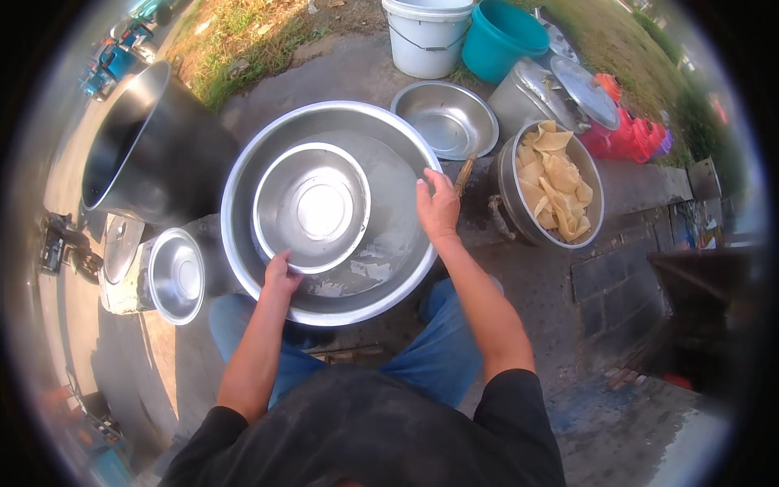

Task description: The person washes several metal bowls and a wooden spoon in a large basin of water using a steel wool scrubber. They scrub each item, rinse it in the basin, and place it aside to dry.

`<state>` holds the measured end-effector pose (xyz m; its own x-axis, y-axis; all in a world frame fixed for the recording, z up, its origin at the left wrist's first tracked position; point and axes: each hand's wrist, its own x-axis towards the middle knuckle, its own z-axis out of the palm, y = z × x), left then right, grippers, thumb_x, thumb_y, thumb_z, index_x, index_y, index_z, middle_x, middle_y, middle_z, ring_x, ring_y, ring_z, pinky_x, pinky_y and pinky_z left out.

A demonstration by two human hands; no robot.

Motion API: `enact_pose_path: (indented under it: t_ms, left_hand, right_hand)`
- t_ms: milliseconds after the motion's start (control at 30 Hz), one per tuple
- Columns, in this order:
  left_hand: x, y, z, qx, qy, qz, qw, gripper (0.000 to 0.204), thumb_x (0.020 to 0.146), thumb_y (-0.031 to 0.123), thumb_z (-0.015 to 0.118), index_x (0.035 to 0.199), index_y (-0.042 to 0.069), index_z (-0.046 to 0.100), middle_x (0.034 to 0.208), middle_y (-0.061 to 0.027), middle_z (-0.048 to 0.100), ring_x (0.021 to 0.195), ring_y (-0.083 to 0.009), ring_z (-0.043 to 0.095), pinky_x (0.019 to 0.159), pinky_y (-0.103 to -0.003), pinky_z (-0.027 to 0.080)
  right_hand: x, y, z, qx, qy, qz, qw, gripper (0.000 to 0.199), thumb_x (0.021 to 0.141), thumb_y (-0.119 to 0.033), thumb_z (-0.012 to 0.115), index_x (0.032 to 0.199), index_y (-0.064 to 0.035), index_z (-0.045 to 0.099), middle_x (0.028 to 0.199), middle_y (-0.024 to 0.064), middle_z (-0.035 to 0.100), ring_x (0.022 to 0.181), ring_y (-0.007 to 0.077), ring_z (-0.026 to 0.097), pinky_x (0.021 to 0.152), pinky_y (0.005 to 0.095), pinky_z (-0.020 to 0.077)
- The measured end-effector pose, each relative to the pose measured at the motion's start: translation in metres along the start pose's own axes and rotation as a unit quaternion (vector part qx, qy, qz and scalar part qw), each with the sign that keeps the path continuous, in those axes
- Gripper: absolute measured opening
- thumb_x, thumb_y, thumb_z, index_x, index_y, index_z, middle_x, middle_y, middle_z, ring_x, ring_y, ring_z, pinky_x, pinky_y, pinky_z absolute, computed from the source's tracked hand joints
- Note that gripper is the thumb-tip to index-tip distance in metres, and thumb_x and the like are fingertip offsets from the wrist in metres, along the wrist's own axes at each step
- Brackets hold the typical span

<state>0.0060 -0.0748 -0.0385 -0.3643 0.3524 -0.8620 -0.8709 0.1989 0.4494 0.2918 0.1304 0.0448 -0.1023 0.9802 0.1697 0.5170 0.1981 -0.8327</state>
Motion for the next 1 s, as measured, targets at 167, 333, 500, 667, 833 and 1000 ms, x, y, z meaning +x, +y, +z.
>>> enact_pose_path:
  t_ms: [167, 333, 500, 667, 833, 1000]
  left_hand:
    - [-0.011, 0.014, 0.035, 0.1, -0.043, -0.025, 0.994, 0.031, 0.094, 0.011, 0.049, 0.123, 0.002, 0.046, 0.122, -0.0153, 0.056, 0.109, -0.028, 0.058, 0.085, -0.044, 0.054]
    - [0.014, 0.049, 0.038, 0.135, -0.067, -0.012, 0.989, 0.029, 0.092, 0.008, 0.047, 0.119, 0.0, 0.047, 0.116, -0.0164, 0.059, 0.105, -0.0287, 0.06, 0.083, -0.046, 0.052]
    - [0.007, 0.043, 0.038, 0.111, -0.034, 0.073, 0.991, 0.029, 0.089, 0.006, 0.05, 0.115, -0.008, 0.047, 0.108, -0.0204, 0.059, 0.091, -0.0328, 0.064, 0.068, -0.044, 0.056]
    - [0.0, 0.042, 0.032, 0.171, 0.023, 0.133, 0.976, 0.035, 0.087, 0.005, 0.052, 0.12, -0.005, 0.047, 0.109, -0.0195, 0.059, 0.091, -0.0331, 0.064, 0.067, -0.043, 0.056]
    - [0.003, 0.032, 0.035, 0.141, 0.043, 0.212, 0.966, 0.038, 0.085, 0.006, 0.053, 0.123, 0.0, 0.048, 0.108, -0.0155, 0.06, 0.092, -0.0304, 0.063, 0.064, -0.043, 0.054]
    - [-0.01, 0.032, 0.034, 0.194, 0.03, 0.291, 0.936, 0.039, 0.084, 0.007, 0.053, 0.122, 0.0, 0.05, 0.103, -0.0138, 0.062, 0.086, -0.0268, 0.064, 0.059, -0.038, 0.053]
  right_hand:
    - [-0.044, -0.004, 0.048, -0.237, -0.363, -0.033, 0.9, 0.039, 0.077, -0.021, 0.066, 0.113, -0.0077, 0.064, 0.123, 0.0181, 0.057, 0.114, 0.0327, 0.054, 0.093, 0.0417, 0.0452]
    - [-0.086, -0.021, 0.101, -0.346, -0.439, -0.109, 0.822, 0.074, 0.07, -0.023, 0.072, 0.138, -0.0163, 0.044, 0.141, 0.0139, 0.039, 0.13, 0.0349, 0.038, 0.096, 0.0544, 0.0406]
    - [-0.098, 0.012, 0.132, -0.328, -0.452, -0.111, 0.822, 0.068, 0.07, -0.021, 0.073, 0.132, -0.014, 0.047, 0.134, 0.0148, 0.049, 0.122, 0.0373, 0.048, 0.092, 0.0472, 0.0466]
    - [-0.07, 0.012, 0.085, -0.262, -0.417, 0.027, 0.87, 0.052, 0.073, -0.016, 0.067, 0.123, -0.0106, 0.055, 0.104, 0.0186, 0.064, 0.103, 0.0347, 0.061, 0.088, 0.0425, 0.0489]
    - [-0.044, -0.009, 0.037, -0.18, -0.401, 0.016, 0.898, 0.059, 0.075, -0.018, 0.064, 0.132, -0.0097, 0.052, 0.09, 0.0175, 0.066, 0.089, 0.0322, 0.062, 0.079, 0.0399, 0.0486]
    - [-0.021, -0.019, 0.009, 0.077, -0.351, 0.271, 0.893, 0.069, 0.075, -0.02, 0.061, 0.141, -0.0117, 0.043, 0.082, 0.0089, 0.065, 0.072, 0.0203, 0.063, 0.061, 0.0348, 0.048]
